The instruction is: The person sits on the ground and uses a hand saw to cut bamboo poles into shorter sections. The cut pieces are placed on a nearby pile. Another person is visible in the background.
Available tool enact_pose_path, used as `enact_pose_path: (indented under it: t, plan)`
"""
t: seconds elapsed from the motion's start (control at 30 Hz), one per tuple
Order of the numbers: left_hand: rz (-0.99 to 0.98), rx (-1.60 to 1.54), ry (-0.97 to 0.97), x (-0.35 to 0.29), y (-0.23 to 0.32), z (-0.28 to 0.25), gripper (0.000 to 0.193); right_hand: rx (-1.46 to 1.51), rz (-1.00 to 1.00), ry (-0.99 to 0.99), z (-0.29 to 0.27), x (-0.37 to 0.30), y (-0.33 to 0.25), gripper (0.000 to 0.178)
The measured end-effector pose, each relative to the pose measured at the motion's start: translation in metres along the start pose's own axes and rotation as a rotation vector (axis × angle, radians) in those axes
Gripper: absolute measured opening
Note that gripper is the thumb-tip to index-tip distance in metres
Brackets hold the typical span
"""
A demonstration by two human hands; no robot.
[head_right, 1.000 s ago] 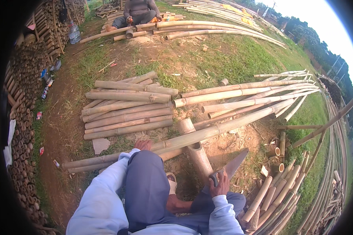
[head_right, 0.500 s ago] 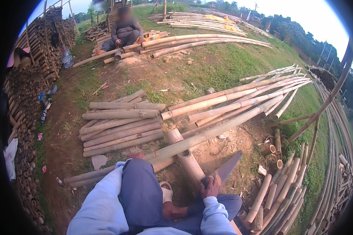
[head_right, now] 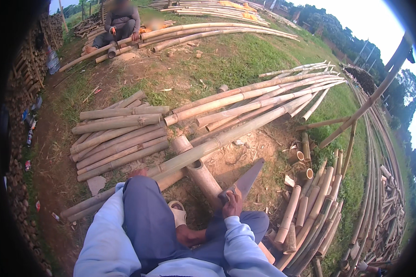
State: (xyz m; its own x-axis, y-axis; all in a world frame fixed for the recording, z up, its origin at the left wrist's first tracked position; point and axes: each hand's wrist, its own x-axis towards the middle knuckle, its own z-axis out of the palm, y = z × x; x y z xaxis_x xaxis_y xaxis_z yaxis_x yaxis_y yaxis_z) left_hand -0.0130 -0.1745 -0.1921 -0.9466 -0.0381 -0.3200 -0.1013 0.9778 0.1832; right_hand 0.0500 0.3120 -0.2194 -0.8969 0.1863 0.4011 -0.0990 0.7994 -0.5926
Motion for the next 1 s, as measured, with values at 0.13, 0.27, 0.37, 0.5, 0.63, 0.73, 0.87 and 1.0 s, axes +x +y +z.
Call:
enact_pose_path:
  t: [0.13, 0.27, 0.37, 0.5, 0.63, 0.73, 0.87, 1.0]
  plan:
    - [0.001, -0.006, -0.002, -0.002, -0.003, -0.001, 0.058, -0.108, 0.201, -0.216, -0.002, 0.0, -0.01, 0.046]
    - [-0.008, -0.003, -0.007, -0.002, -0.006, -0.001, 0.06, -0.107, 0.27, -0.287, -0.004, 0.004, -0.015, 0.058]
    - [-0.008, -0.003, -0.007, -0.001, -0.004, -0.002, 0.062, -0.144, 0.258, -0.311, -0.001, 0.004, -0.008, 0.063]
    - [-0.009, -0.004, -0.005, 0.0, -0.004, -0.006, 0.064, -0.209, 0.265, -0.398, 0.004, 0.007, 0.004, 0.066]
    - [0.005, 0.004, 0.011, -0.002, -0.003, -0.007, 0.067, -0.247, 0.328, -0.289, 0.005, 0.02, 0.005, 0.064]
    - [-0.013, 0.012, 0.01, -0.006, -0.004, -0.014, 0.069, -0.073, 0.505, -0.015, -0.003, 0.038, 0.003, 0.054]
    - [-0.019, -0.002, -0.019, -0.004, 0.011, -0.021, 0.071, 0.307, 0.449, 0.226, -0.071, 0.042, -0.018, 0.022]
    - [-0.023, -0.025, -0.039, 0.0, 0.039, -0.034, 0.074, 0.606, 0.318, 0.195, -0.13, 0.011, -0.116, 0.021]
